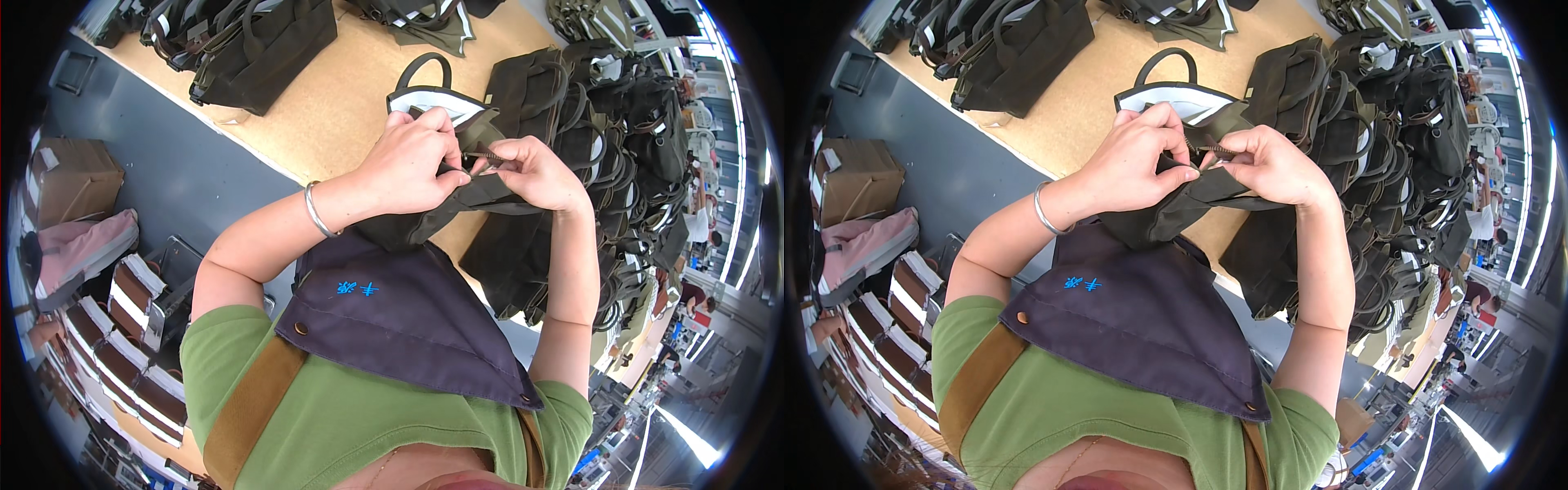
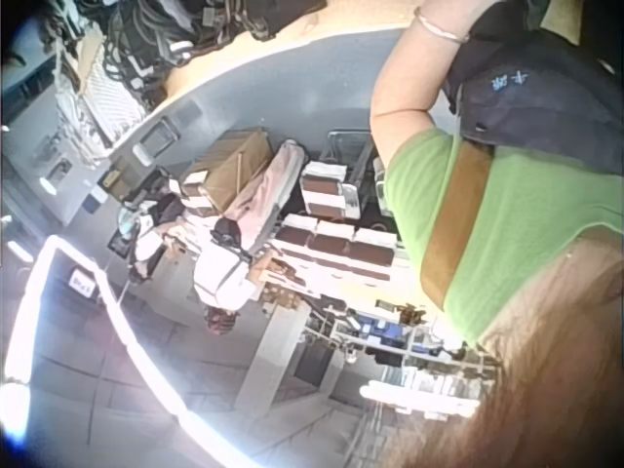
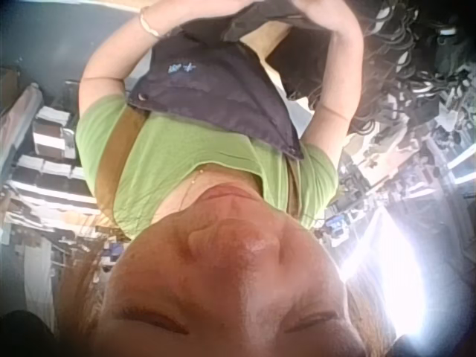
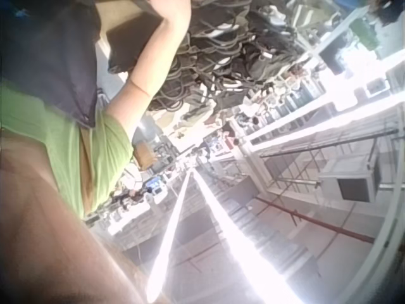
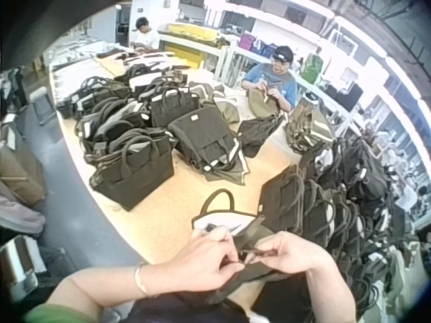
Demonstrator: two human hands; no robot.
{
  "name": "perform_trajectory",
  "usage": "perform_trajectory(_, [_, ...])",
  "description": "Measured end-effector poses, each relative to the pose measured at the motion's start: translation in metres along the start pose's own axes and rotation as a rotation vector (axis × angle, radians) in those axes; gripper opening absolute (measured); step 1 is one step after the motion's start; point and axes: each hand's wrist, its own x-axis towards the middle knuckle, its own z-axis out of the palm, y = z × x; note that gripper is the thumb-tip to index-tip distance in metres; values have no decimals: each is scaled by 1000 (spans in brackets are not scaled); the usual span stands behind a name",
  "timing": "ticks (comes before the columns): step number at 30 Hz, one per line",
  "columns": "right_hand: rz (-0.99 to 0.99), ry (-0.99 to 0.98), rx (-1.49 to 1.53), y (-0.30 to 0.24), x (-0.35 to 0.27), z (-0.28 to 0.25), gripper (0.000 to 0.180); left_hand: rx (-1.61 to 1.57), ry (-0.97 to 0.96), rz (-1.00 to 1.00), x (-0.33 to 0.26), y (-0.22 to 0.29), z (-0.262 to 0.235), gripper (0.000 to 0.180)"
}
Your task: The person is assembling small green canvas bags on a wooden table. They repeatedly open the bags, insert white paper stuffing to maintain shape, and zip the bags closed. The person handles the bags one at a time, placing finished units aside.
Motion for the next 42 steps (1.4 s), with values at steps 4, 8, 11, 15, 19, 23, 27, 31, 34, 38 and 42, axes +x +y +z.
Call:
perform_trajectory(4, [-45, -37, 68, -3, -4, -2, 24, 18, 41, 13, -2, 3, 1, 16])
perform_trajectory(8, [-4, -21, 89, -8, -6, -3, 15, 25, 54, 11, -2, 3, 3, 16])
perform_trajectory(11, [-4, 41, 46, -12, -9, 6, 11, 27, 60, 28, -2, 3, 3, 14])
perform_trajectory(15, [51, 104, -1, -11, -10, 12, 11, 11, 17, 142, 2, 2, -10, 9])
perform_trajectory(19, [30, 117, -9, -13, -10, 16, 10, -60, -54, 232, 17, -7, -28, 8])
perform_trajectory(23, [17, 111, -8, -15, -9, 19, 9, -101, -339, 166, 37, -8, -45, 16])
perform_trajectory(27, [13, 97, -30, -16, -7, 21, 9, 148, -569, 166, 50, 12, -51, 20])
perform_trajectory(31, [6, 132, -90, -15, -10, 17, 9, 36, -451, 462, 54, -5, -50, 17])
perform_trajectory(34, [-35, 153, -84, -14, -11, 16, 9, -164, -592, 277, 56, -2, -52, 15])
perform_trajectory(38, [3, 145, -82, -16, -11, 20, 8, -114, -692, 157, 57, 5, -54, 15])
perform_trajectory(42, [17, 142, -133, -21, -12, 20, 8, -148, -781, 147, 64, -6, -56, 22])
